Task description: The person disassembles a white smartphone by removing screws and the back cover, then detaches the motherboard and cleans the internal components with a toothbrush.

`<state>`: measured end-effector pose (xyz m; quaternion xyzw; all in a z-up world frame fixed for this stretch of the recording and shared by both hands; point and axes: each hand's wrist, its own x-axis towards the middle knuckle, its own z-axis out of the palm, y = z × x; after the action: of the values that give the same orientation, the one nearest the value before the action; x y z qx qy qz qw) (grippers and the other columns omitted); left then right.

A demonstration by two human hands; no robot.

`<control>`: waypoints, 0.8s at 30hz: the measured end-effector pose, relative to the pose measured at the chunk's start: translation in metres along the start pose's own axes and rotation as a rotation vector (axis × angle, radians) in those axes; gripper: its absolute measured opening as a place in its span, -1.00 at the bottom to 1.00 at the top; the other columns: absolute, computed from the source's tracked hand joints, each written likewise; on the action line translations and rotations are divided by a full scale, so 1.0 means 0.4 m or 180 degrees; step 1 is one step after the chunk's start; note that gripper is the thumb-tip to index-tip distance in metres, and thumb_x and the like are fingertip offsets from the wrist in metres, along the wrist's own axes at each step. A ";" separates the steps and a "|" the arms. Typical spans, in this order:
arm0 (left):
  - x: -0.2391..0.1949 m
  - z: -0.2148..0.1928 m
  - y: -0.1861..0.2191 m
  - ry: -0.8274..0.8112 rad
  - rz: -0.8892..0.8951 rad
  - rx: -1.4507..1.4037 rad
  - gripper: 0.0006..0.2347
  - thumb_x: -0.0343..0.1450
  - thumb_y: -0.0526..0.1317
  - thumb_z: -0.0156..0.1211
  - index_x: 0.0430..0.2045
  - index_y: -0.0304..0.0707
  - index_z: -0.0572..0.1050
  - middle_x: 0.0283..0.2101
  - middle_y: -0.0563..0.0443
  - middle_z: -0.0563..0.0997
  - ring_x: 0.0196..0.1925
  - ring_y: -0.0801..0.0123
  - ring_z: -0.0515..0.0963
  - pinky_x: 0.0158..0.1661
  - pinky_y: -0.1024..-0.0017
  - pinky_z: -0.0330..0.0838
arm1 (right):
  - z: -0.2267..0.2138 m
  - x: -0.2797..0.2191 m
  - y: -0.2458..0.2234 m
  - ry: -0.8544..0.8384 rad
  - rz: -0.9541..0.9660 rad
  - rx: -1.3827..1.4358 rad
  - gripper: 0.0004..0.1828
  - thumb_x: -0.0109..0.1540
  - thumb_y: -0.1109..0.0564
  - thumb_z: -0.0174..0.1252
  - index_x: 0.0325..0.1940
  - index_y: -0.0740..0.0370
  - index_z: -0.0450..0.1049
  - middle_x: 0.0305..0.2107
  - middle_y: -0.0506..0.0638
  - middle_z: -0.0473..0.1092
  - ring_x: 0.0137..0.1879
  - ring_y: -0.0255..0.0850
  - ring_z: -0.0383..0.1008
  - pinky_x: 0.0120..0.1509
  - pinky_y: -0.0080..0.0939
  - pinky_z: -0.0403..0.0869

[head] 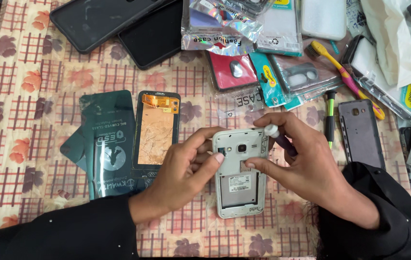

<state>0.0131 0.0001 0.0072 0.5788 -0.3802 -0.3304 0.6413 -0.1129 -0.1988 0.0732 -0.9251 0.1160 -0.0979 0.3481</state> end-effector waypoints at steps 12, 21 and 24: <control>0.012 0.002 0.011 0.0029 -0.0154 0.0479 -0.70 0.39 -0.39 0.03 0.00 -0.43 0.49 -0.49 -0.03 0.70 -0.61 0.61 0.59 -0.59 0.58 0.45 | 0.006 0.001 -0.039 -0.0312 -0.0195 -0.0196 -0.31 -0.02 0.02 0.49 0.16 0.14 0.47 -0.26 -0.02 0.44 -0.30 -0.18 0.48 -0.28 -0.17 0.46; -0.014 0.025 0.021 0.0396 -0.0252 0.0262 -0.68 0.39 -0.41 0.04 0.04 -0.42 0.51 -0.51 -0.01 0.63 -0.62 0.64 0.50 -0.59 0.58 0.37 | 0.020 -0.031 -0.030 -0.0221 -0.0248 -0.0369 -0.33 0.02 0.05 0.44 0.17 0.20 0.41 -0.11 0.03 0.44 -0.12 -0.09 0.58 -0.17 -0.15 0.53; -0.015 0.015 0.012 0.0278 -0.0113 0.0268 -0.69 0.40 -0.40 0.05 0.04 -0.43 0.46 -0.49 0.00 0.66 -0.55 0.62 0.61 -0.52 0.57 0.49 | 0.018 -0.017 -0.045 -0.0354 0.0184 -0.0543 -0.28 -0.02 0.04 0.44 0.21 0.13 0.42 -0.14 0.02 0.45 -0.25 -0.08 0.57 -0.22 -0.13 0.52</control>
<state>0.0050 0.0030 0.0117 0.6258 -0.3550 -0.2999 0.6264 -0.1147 -0.1793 0.0794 -0.9517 0.1310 -0.0261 0.2765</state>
